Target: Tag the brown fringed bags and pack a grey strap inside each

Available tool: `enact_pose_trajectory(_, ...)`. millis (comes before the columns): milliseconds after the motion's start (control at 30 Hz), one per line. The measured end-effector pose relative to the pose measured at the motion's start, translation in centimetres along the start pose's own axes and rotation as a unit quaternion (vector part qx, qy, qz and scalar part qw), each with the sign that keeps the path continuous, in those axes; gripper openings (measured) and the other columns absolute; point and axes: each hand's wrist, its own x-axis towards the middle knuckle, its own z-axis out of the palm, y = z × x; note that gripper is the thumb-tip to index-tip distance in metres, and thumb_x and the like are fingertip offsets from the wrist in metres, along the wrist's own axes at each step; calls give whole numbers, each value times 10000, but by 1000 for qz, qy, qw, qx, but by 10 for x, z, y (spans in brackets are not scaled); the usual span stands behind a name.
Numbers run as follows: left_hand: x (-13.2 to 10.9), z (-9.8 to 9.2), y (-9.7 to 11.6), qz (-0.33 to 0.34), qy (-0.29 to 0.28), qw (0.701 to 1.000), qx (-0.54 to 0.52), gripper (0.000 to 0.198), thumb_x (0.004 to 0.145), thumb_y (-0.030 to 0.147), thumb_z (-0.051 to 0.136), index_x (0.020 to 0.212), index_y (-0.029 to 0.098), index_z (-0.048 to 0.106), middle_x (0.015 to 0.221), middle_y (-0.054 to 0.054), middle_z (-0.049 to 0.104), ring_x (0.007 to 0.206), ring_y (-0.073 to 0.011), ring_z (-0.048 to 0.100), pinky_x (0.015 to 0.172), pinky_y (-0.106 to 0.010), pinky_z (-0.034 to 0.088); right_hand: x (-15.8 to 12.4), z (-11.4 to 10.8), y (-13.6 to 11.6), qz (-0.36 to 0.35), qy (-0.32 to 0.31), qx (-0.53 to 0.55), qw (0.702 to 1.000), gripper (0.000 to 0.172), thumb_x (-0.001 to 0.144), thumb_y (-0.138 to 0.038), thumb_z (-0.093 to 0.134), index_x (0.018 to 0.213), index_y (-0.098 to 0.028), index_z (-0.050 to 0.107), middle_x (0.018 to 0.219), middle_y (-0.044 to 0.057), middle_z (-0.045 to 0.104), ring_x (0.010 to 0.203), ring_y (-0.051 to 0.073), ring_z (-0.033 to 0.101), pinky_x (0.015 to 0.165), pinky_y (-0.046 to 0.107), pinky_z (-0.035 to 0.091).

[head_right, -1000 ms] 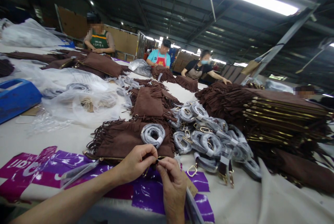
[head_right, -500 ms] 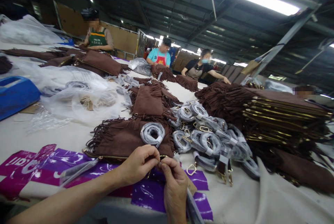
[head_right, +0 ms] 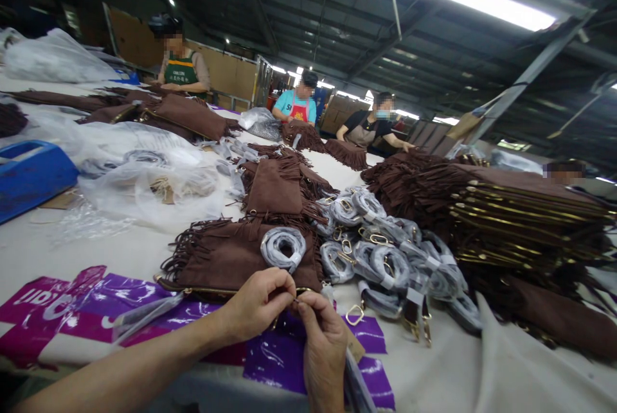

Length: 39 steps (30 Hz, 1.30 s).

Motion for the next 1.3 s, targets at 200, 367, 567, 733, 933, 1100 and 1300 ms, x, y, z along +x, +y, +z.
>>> enact_pose_trajectory(200, 1, 0, -1, -5, 2, 1000, 5, 117, 779, 53, 543, 716, 142, 588, 692, 4, 579, 672, -120, 507, 636, -220, 350, -1, 0, -1, 0, -6, -7, 1000, 184, 706, -362, 798, 797, -212, 743, 814, 17, 717, 765, 174, 628, 727, 299, 529)
enact_pose_trajectory(367, 1, 2, -2, -1, 3, 1000, 10, 122, 777, 49, 536, 716, 144, 581, 688, 4, 574, 674, -121, 503, 637, -221, 349, 0, 1, -1, -9, -1, -13, 1000, 188, 694, -351, 804, 780, -196, 743, 817, 29, 714, 786, 183, 628, 744, 308, 527)
enact_pose_trajectory(567, 1, 2, -3, 8, 15, 1000, 12, 123, 801, 61, 525, 724, 146, 571, 698, 3, 575, 669, -119, 499, 638, -221, 351, 1, 2, 0, 4, 21, 3, 1000, 214, 680, -358, 810, 793, -191, 739, 811, 29, 711, 748, 176, 631, 700, 296, 540)
enact_pose_trajectory(733, 1, 3, -3, 9, 13, 1000, 13, 120, 800, 66, 526, 723, 150, 564, 694, 5, 572, 666, -118, 500, 637, -223, 351, 1, 1, 4, 1, 13, -10, 1000, 199, 703, -347, 795, 810, -188, 738, 840, 35, 716, 799, 192, 640, 742, 318, 542)
enact_pose_trajectory(933, -2, 5, -9, 29, 24, 998, 41, 118, 814, 78, 516, 731, 157, 543, 714, -9, 568, 698, -137, 505, 649, -239, 354, 1, 3, -4, -60, -8, -96, 994, 147, 752, -337, 746, 796, -199, 723, 818, 19, 702, 786, 186, 620, 751, 312, 521)
enact_pose_trajectory(1100, -5, 12, -17, 43, 40, 997, 58, 136, 815, 59, 487, 731, 162, 513, 723, -20, 556, 717, -148, 501, 658, -251, 358, 0, 9, -9, -104, -13, -173, 979, 151, 801, -352, 673, 790, -206, 711, 810, 24, 696, 798, 191, 613, 738, 300, 509)
enact_pose_trajectory(1300, -3, 7, -18, 22, 25, 997, 74, 139, 805, 51, 492, 733, 165, 520, 731, -19, 568, 733, -153, 524, 675, -256, 386, -2, 10, -13, -57, -44, -187, 980, 256, 786, -435, 657, 821, -191, 726, 787, 39, 696, 727, 196, 615, 652, 298, 519)
